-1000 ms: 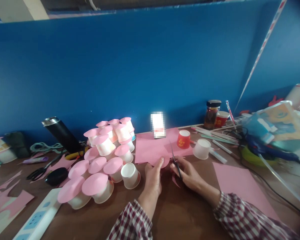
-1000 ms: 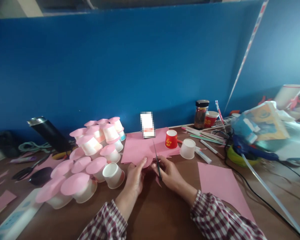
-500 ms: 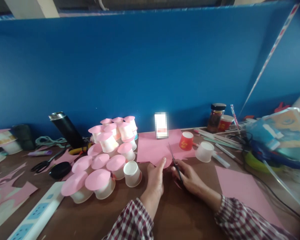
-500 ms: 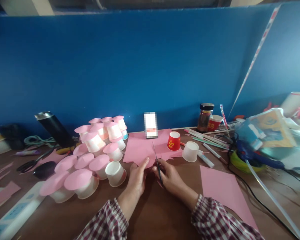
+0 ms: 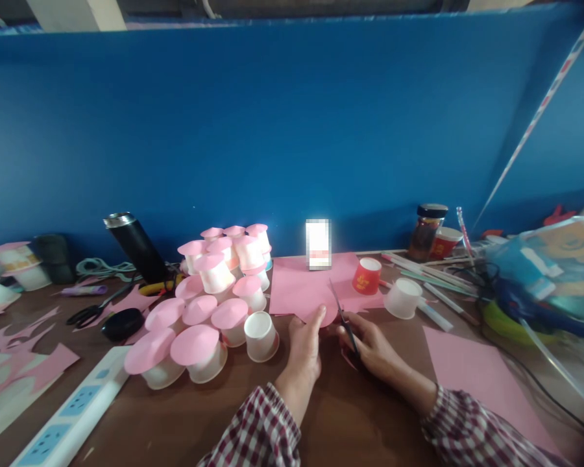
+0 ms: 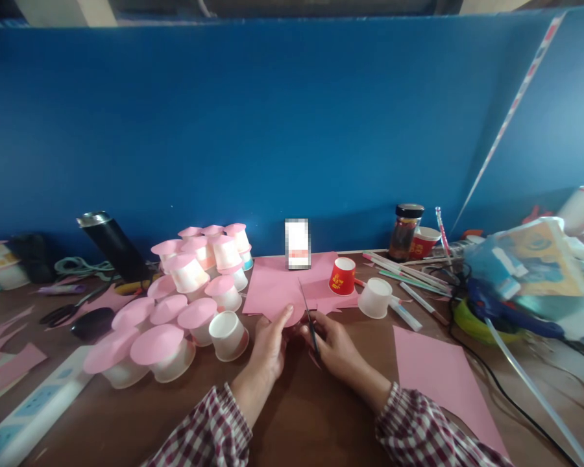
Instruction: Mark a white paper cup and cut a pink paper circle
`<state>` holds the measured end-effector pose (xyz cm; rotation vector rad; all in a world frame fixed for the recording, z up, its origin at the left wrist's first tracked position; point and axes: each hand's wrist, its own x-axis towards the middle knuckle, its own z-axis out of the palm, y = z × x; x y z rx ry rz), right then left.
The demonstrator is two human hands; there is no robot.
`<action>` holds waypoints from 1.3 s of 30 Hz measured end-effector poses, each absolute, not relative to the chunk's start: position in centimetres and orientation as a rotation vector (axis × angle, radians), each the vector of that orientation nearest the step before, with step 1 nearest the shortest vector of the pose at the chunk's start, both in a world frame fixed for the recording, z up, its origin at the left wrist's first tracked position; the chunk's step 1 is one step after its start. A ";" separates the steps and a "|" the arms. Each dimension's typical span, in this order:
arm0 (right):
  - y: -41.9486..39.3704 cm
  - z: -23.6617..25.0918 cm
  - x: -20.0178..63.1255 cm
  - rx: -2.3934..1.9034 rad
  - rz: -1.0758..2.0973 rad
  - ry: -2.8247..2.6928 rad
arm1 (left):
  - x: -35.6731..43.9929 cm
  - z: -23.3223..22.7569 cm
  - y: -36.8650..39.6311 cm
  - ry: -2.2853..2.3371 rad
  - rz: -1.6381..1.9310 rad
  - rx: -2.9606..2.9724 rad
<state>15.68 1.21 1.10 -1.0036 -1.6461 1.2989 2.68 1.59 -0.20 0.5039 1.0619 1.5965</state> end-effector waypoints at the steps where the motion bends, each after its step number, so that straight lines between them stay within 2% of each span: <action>1: 1.2 1.1 15.7 -1.009 1.303 -1.643 | 2.7 -0.3 1.6 1.064 1.597 0.502; 39: 1.2 1.0 15.6 -1.025 1.393 -1.577 | 2.6 -0.6 1.9 1.100 1.559 0.399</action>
